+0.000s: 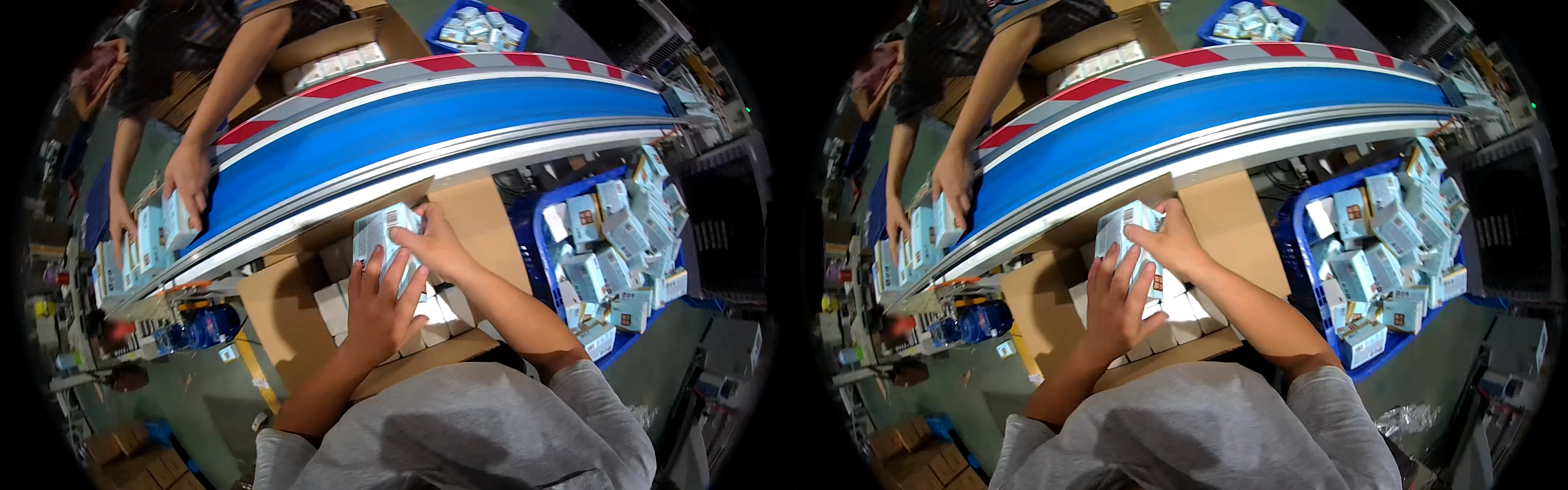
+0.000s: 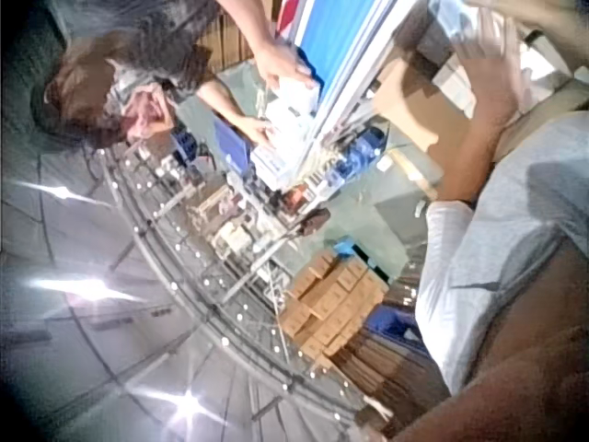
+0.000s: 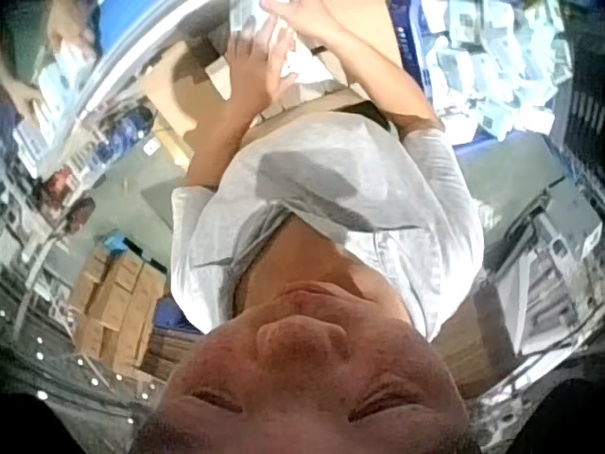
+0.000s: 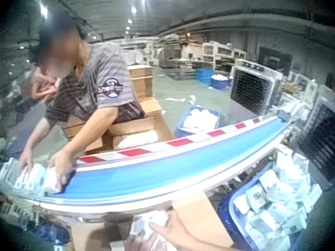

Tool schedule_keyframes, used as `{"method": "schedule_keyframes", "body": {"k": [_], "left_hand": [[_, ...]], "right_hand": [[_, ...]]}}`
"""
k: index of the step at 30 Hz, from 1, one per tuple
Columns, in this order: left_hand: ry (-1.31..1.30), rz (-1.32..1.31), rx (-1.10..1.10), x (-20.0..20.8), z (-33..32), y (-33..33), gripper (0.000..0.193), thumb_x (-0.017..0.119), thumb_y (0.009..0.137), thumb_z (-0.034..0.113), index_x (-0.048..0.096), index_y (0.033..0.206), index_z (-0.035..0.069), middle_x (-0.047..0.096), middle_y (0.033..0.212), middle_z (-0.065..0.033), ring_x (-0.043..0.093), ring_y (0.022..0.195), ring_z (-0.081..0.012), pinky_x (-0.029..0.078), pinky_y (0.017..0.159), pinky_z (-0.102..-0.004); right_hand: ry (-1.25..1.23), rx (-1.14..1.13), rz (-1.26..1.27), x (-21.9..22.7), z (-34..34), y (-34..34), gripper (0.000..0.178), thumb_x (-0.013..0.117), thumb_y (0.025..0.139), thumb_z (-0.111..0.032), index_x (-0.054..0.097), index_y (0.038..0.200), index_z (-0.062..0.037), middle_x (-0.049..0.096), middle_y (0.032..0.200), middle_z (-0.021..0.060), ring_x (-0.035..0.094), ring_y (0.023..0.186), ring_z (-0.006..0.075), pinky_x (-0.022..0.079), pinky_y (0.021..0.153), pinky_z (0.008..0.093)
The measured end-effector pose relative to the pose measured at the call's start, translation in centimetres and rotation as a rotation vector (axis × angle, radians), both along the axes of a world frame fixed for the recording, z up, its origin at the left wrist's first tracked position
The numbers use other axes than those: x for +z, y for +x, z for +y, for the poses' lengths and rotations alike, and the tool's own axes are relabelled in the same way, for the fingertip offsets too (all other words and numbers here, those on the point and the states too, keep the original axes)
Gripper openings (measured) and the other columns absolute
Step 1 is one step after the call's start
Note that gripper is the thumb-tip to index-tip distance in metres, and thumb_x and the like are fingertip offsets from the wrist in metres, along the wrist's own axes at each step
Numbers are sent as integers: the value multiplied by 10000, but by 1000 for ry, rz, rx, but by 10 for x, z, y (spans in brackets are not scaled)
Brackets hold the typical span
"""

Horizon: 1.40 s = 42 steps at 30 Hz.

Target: The person assembles a cardboard box and fills it with smaller white-and-blue packages from a conveyor belt, arranging them in multiple layers.

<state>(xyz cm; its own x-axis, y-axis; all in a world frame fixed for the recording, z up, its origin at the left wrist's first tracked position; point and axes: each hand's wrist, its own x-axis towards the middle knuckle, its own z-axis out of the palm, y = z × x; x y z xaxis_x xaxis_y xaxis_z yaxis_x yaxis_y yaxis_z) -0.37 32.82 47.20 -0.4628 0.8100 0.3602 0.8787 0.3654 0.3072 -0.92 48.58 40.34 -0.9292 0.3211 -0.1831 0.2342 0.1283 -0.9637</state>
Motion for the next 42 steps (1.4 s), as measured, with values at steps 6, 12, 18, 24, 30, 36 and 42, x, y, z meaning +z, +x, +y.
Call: {"method": "schedule_keyframes", "body": {"k": [6,12,18,24,30,36,42], "left_hand": [[2,-197,502,-20,-71,-10,417,668,643,88,518,1030,57,502,1077,-176,555,910,-336,480,735,-399],[-492,-176,839,-25,-63,-53,293,523,770,256,525,983,56,542,1001,-195,556,857,-367,462,693,-426],[-466,-14,893,-66,-53,-69,373,555,744,279,516,1016,27,537,997,-206,489,979,-384,381,820,-477],[-126,155,251,-154,-93,-53,545,555,761,315,438,1170,-26,417,1243,-227,336,1174,-427,271,967,-496],[-409,-70,302,-122,-61,-39,545,536,767,297,422,1204,-9,381,1305,-187,239,1254,-400,161,1018,-517],[-379,56,165,-137,-78,-53,300,586,694,245,634,903,35,556,1092,-126,322,1171,-413,243,988,-487],[-395,-317,224,-33,14,-21,300,617,707,175,591,937,-17,602,888,-196,567,840,-344,409,832,-424]], "right_hand": [[551,592,15,20,-29,-14,536,561,794,-436,483,1149,-42,605,991,168,595,890,299,459,764,368],[926,1005,-307,-31,6,-7,589,409,802,-591,619,1018,-85,587,1069,110,545,1012,253,431,814,375],[976,652,106,-55,7,16,298,572,746,-405,646,795,-120,605,794,73,588,825,265,414,823,407],[537,-242,253,-44,45,162,138,586,749,-218,641,790,-98,620,792,75,595,774,257,460,732,358],[604,-884,-197,-47,55,321,138,601,738,-149,636,835,-57,630,827,125,616,748,266,487,684,332],[737,-935,-320,-43,156,348,314,611,719,-210,587,982,-41,601,901,164,560,853,335,445,762,395],[744,-845,-378,-94,310,359,472,660,676,-237,531,1093,-58,537,1052,180,507,990,333,409,854,392]]}}
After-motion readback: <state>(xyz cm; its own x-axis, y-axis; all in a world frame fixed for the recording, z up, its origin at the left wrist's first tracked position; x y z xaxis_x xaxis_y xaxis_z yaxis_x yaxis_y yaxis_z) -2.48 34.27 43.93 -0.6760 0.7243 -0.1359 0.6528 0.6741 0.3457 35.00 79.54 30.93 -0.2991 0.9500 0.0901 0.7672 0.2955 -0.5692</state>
